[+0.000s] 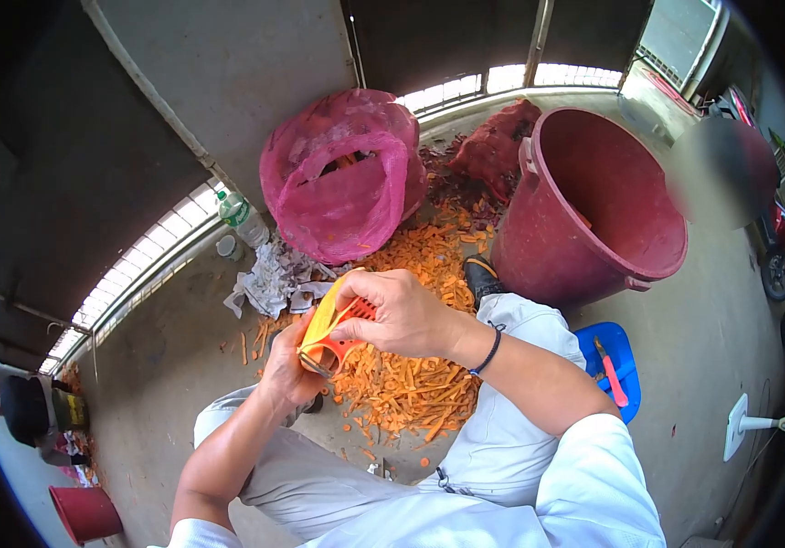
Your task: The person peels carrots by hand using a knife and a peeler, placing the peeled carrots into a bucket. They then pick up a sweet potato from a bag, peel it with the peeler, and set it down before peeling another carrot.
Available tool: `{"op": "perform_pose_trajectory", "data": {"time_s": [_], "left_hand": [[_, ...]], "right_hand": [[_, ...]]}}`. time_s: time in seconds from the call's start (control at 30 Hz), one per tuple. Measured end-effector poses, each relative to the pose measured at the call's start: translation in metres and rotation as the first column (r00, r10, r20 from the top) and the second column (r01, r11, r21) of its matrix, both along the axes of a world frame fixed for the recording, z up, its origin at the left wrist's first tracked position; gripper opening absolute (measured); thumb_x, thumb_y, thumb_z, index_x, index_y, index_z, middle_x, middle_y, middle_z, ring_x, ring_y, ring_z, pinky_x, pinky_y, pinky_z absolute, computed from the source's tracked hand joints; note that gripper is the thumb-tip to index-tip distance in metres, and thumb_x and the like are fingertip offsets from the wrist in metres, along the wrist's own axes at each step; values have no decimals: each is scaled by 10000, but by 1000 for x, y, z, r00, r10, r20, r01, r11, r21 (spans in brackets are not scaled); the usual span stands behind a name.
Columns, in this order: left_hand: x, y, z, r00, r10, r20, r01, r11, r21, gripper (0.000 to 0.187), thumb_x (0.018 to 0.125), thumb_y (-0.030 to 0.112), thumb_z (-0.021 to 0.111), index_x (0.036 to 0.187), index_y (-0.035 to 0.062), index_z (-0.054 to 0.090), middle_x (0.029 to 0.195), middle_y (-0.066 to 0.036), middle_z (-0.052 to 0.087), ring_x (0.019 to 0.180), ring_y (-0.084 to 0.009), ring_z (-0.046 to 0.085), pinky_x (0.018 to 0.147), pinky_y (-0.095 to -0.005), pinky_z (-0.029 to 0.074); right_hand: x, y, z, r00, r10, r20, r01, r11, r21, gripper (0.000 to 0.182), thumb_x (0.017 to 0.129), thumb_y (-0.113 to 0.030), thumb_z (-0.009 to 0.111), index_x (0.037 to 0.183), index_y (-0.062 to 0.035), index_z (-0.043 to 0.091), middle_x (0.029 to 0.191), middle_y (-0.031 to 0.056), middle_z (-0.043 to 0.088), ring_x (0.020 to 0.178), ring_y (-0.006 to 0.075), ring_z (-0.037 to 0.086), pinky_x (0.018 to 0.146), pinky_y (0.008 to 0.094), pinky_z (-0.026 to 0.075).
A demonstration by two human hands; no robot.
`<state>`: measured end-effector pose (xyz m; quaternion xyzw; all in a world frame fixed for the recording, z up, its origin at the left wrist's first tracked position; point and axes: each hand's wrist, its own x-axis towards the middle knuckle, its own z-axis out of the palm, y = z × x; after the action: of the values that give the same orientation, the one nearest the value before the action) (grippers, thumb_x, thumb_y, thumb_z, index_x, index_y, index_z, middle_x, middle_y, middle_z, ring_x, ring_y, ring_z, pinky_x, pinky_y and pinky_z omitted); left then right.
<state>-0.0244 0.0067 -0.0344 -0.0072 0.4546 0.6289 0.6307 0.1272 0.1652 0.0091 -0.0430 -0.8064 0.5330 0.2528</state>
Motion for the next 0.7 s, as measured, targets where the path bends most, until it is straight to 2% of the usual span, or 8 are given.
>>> {"op": "perform_pose_trajectory", "data": {"time_s": [0.13,0.27,0.33,0.37,0.47,0.6,0.63,0.7], "left_hand": [[-1,-9,-2,993,-113,24,109,984,141,403,1063,464,518,1240,109,589,958,-71,661,738,-190,609,569,-348,459],[2,-13,-2,987,-147,-66,155,981,119,421,1039,473,566,1237,103,598,962,-106,655,719,-208,607,533,-329,435],[3,-11,0,982,-124,-143,135,989,65,446,1035,491,566,1231,93,608,969,-114,664,739,-213,619,541,-321,435],[0,-11,0,987,-135,-82,140,988,59,464,1032,505,568,1236,92,612,976,-111,673,755,-214,630,552,-322,446],[-8,-5,-6,995,-94,34,91,993,77,489,1024,535,571,1247,102,619,992,-99,688,792,-209,649,573,-326,461],[-13,-1,-19,998,-52,47,49,997,65,502,1011,582,564,1259,151,628,1042,-59,701,854,-189,665,601,-332,477],[-10,1,-22,999,-16,28,15,1000,19,485,1020,576,547,1270,169,631,1079,-34,704,904,-174,666,644,-338,493],[-7,-1,-16,999,-26,35,25,999,37,433,1047,509,533,1266,147,626,1080,-38,707,909,-180,673,690,-364,522]], "right_hand": [[-1,16,-3,1000,-18,17,19,999,-50,233,821,-77,859,951,-15,675,863,54,731,794,90,699,702,264,563],[13,82,-8,895,-438,78,426,895,135,186,840,-58,823,930,-1,671,826,59,726,793,105,702,685,285,560],[21,112,-12,720,-694,-19,626,637,449,173,850,-53,806,942,1,669,831,67,734,794,121,705,692,296,566],[27,120,-12,662,-749,16,686,615,389,184,853,-58,804,952,7,663,841,80,740,796,131,706,708,306,576],[26,98,-4,769,-637,-48,637,759,135,195,847,-43,809,961,9,659,850,75,738,803,127,706,716,297,577],[14,31,-6,978,-201,51,203,978,-52,237,822,-14,849,972,-10,666,874,25,717,813,68,668,706,237,547],[13,14,3,991,-56,119,84,967,-241,238,822,-32,860,971,-15,675,860,15,718,814,61,664,686,239,539],[5,3,0,999,-35,0,35,999,5,245,821,-93,871,961,-21,682,857,50,735,772,95,698,676,262,550]]}}
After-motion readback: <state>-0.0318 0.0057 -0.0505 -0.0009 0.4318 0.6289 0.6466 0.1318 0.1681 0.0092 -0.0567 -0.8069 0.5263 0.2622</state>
